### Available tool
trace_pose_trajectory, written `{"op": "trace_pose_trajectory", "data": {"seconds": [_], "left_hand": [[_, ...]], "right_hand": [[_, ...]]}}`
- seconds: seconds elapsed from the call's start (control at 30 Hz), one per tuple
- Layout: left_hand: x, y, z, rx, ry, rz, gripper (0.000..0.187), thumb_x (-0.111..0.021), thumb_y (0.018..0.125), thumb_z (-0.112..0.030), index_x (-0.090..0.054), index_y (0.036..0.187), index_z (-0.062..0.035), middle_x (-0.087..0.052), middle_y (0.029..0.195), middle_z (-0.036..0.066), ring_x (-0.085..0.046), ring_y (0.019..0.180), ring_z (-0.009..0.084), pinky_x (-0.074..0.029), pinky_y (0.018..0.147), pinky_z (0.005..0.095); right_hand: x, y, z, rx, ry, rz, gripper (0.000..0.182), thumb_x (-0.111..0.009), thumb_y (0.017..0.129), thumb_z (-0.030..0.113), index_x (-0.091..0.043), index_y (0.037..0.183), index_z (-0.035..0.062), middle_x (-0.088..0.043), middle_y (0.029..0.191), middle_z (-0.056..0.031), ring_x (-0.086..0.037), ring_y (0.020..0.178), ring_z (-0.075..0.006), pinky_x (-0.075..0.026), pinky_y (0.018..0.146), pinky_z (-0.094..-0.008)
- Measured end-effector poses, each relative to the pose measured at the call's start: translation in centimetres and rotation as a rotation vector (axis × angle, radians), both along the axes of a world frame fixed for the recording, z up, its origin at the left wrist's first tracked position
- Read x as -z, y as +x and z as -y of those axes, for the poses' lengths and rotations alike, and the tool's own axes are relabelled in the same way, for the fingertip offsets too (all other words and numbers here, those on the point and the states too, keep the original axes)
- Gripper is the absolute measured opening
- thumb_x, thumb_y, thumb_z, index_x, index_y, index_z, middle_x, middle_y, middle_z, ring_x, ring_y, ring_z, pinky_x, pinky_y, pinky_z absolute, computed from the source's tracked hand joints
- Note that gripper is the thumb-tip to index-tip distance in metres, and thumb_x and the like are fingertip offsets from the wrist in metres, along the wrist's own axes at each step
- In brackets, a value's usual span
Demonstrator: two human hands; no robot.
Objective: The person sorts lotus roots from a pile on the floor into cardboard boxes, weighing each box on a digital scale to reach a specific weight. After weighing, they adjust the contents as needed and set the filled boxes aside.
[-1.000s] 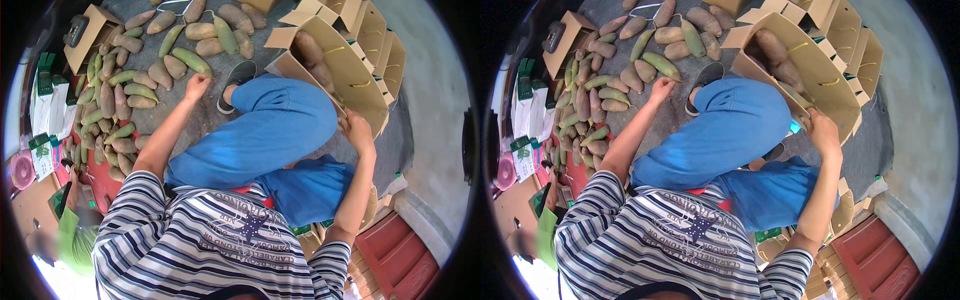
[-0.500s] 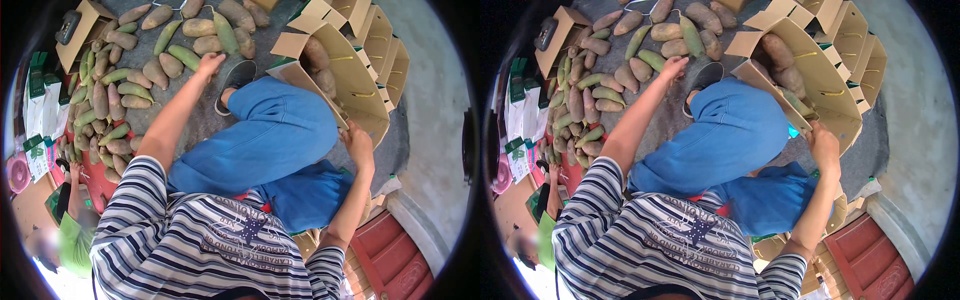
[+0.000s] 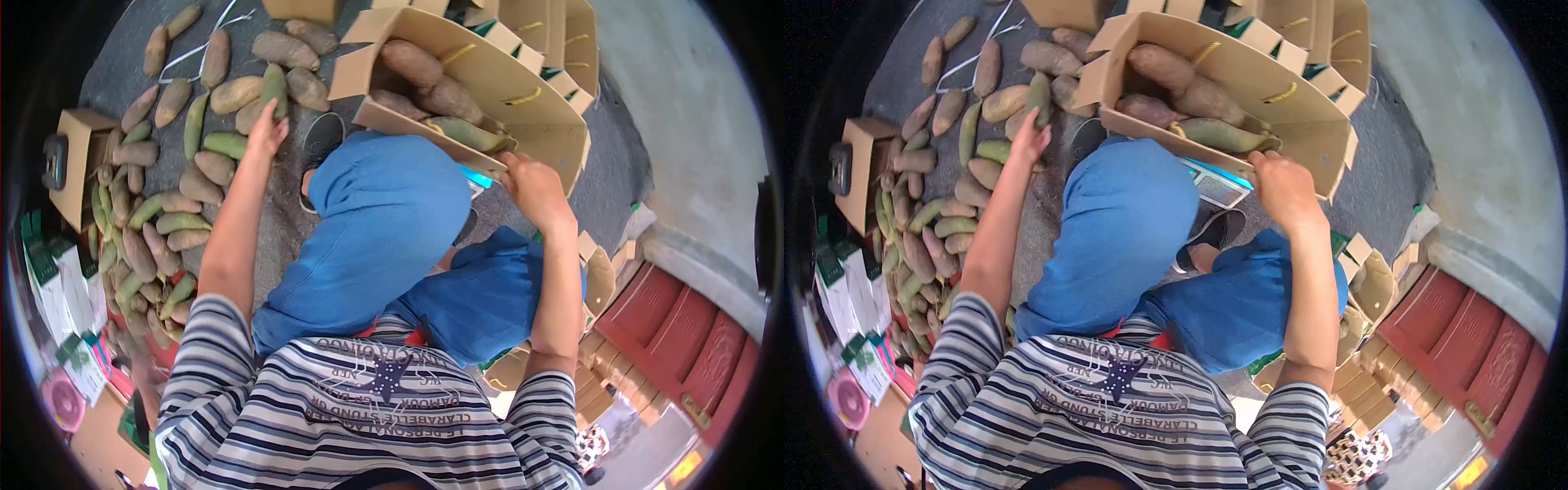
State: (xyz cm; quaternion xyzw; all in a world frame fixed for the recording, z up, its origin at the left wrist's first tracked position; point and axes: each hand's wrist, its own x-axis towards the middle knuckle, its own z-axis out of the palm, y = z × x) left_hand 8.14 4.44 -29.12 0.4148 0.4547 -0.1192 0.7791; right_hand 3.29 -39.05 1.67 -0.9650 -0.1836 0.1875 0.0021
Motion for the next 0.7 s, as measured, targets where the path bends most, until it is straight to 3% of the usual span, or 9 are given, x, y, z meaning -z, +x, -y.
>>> {"op": "trace_pose_trajectory", "data": {"seconds": [0.1, 0.13, 0.17, 0.23, 0.37, 0.47, 0.6, 0.7], "left_hand": [[-5.0, -5.2, -0.1, 0.052, 0.063, 0.134, 0.034, -0.068, 0.083, -0.036, -0.057, 0.103, -0.011, -0.058, 0.085, 0.001, -0.054, 0.064, 0.0135, -0.043, 0.052, 0.0245], [-7.3, -6.9, 0.2, 0.044, 0.063, 0.171, 0.036, -0.069, 0.083, -0.037, -0.055, 0.103, -0.0101, -0.057, 0.087, 0.001, -0.054, 0.069, 0.0135, -0.044, 0.057, 0.0254], [-9.7, -8.1, 0.7, 0.037, 0.061, 0.208, 0.038, -0.069, 0.082, -0.038, -0.054, 0.103, -0.0093, -0.056, 0.089, 0.002, -0.053, 0.074, 0.0136, -0.044, 0.062, 0.0263], [-14.1, -9.7, 1.4, 0.109, 0.15, 0.447, 0.037, -0.065, 0.084, -0.035, -0.054, 0.106, -0.007, -0.056, 0.092, 0.002, -0.053, 0.077, 0.0134, -0.043, 0.064, 0.0268], [-23.7, -8.4, 3.7, 0.313, 0.379, 0.817, 0.051, -0.06, 0.085, -0.026, -0.047, 0.125, 0.0024, -0.058, 0.107, 0.006, -0.055, 0.089, 0.0138, -0.043, 0.072, 0.0273], [-30.0, -5.5, 7.9, 0.494, 0.561, 0.99, 0.05, -0.064, 0.082, -0.021, -0.051, 0.123, 0.0033, -0.057, 0.109, 0.007, -0.055, 0.096, 0.0162, -0.044, 0.083, 0.0294], [-34.3, -2.4, 13.2, 0.8, 1.016, 1.131, 0.048, -0.07, 0.081, -0.023, -0.054, 0.12, 0.0015, -0.058, 0.105, 0.009, -0.056, 0.097, 0.0166, -0.047, 0.084, 0.0305], [-35.3, -2.3, 14.7, 0.753, 0.965, 1.105, 0.044, -0.065, 0.086, -0.016, -0.052, 0.125, -0.0011, -0.057, 0.109, 0.007, -0.055, 0.097, 0.0136, -0.045, 0.084, 0.0272]], "right_hand": [[0.0, -0.2, 0.0, 0.025, 0.006, 0.02, 0.019, -0.06, 0.083, 0.019, -0.058, 0.093, 0.0034, -0.062, 0.087, -0.0162, -0.062, 0.086, -0.0346, -0.049, 0.074, -0.0458], [0.2, -0.2, 0.2, 0.027, 0.01, -0.011, 0.022, -0.057, 0.086, 0.018, -0.058, 0.103, 0.0039, -0.062, 0.092, -0.0179, -0.06, 0.088, -0.0367, -0.047, 0.075, -0.0465], [0.4, -0.2, 0.3, 0.026, 0.015, -0.004, 0.022, -0.057, 0.086, 0.019, -0.058, 0.103, 0.0039, -0.062, 0.091, -0.0179, -0.06, 0.088, -0.0367, -0.047, 0.075, -0.0465], [0.6, -0.3, 0.4, 0.025, 0.019, 0.008, 0.023, -0.058, 0.086, 0.02, -0.058, 0.102, 0.0039, -0.062, 0.091, -0.018, -0.06, 0.088, -0.0366, -0.047, 0.075, -0.0463], [0.6, -0.5, 0.4, 0.022, 0.022, 0.018, 0.023, -0.058, 0.087, 0.023, -0.058, 0.099, 0.0036, -0.063, 0.09, -0.0177, -0.06, 0.089, -0.0366, -0.047, 0.076, -0.0464], [0.7, -0.6, 0.4, 0.031, 0.039, 0.036, 0.023, -0.058, 0.087, 0.025, -0.057, 0.097, 0.0037, -0.064, 0.09, -0.0174, -0.06, 0.089, -0.0371, -0.047, 0.076, -0.0469], [0.7, -0.6, 0.8, 0.027, 0.036, 0.025, 0.023, -0.058, 0.087, 0.026, -0.056, 0.095, 0.004, -0.064, 0.09, -0.017, -0.06, 0.089, -0.0367, -0.048, 0.075, -0.0467], [1.1, -0.9, 1.4, 0.007, 0.09, 0.061, 0.023, -0.059, 0.086, 0.026, -0.056, 0.093, 0.004, -0.064, 0.089, -0.0161, -0.061, 0.09, -0.0348, -0.048, 0.075, -0.0458]]}}
